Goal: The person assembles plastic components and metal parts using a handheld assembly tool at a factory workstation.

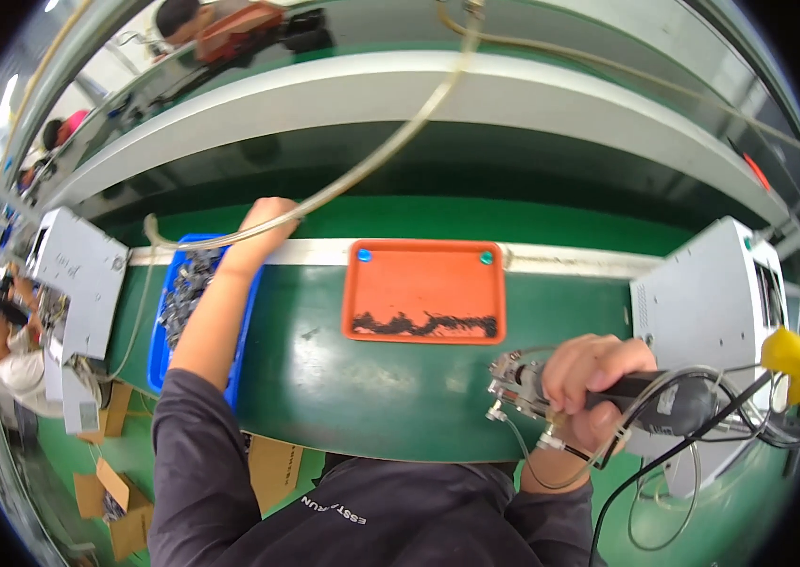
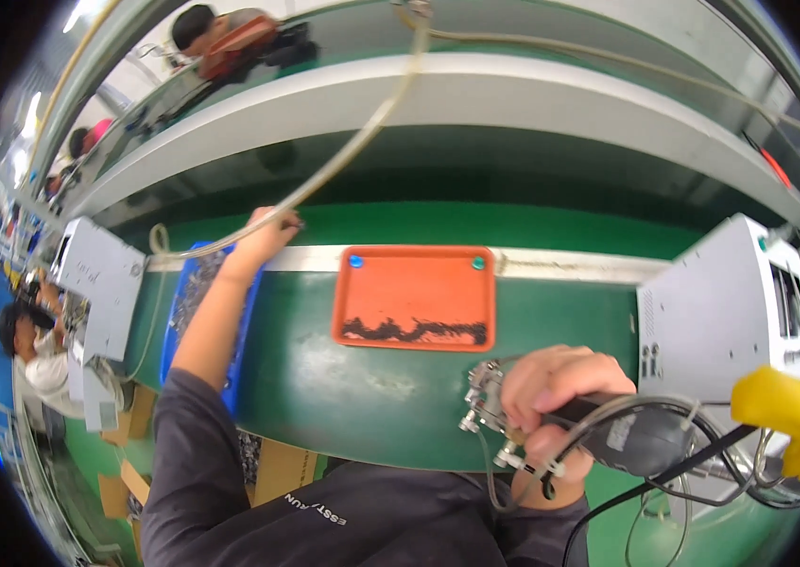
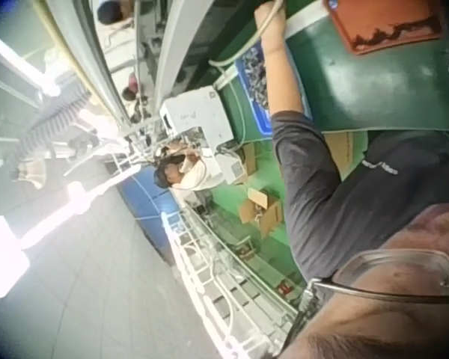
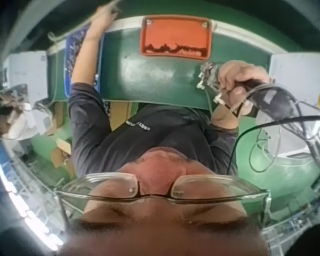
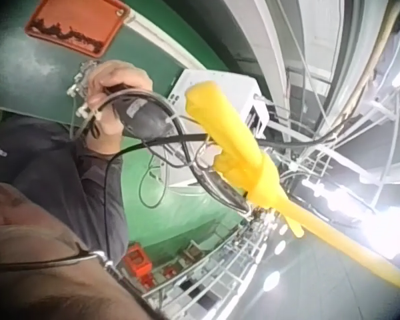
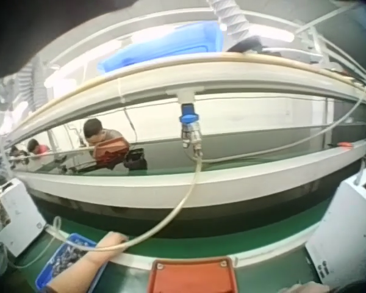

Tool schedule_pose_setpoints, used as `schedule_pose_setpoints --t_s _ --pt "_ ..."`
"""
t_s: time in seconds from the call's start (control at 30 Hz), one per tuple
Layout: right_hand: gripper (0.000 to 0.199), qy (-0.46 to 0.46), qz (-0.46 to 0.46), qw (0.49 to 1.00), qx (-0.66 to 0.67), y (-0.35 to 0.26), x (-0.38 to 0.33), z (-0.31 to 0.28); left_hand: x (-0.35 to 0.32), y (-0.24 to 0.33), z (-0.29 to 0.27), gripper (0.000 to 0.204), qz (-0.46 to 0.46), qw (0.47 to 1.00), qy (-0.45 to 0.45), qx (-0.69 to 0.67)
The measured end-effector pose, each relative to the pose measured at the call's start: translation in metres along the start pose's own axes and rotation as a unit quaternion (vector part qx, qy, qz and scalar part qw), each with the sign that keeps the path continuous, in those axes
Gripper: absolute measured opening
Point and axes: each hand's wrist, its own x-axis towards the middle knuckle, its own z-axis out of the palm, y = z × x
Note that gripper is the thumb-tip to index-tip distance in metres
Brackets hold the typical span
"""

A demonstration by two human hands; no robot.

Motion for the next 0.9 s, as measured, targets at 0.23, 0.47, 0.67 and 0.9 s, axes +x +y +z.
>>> schedule_pose_setpoints --t_s 0.23,0.47,0.67,0.9 --pt "0.032 -0.132 0.006 0.99 -0.044 -0.011 0.011 -0.028 -0.042 0.107 -0.046 0.013 0.039 0.971 0.144 -0.187" --pt "0.033 -0.154 0.044 0.987 -0.015 -0.005 0.008 -0.027 -0.118 0.234 -0.006 0.015 0.322 0.885 0.145 -0.303" --pt "0.033 -0.179 0.044 0.982 -0.037 -0.003 0.009 -0.026 -0.141 0.242 0.026 0.017 0.385 0.88 0.007 -0.277" --pt "0.037 -0.208 0.065 0.976 0.002 0.007 0.009 -0.022 -0.14 0.241 0.034 0.018 0.341 0.874 -0.003 -0.347"
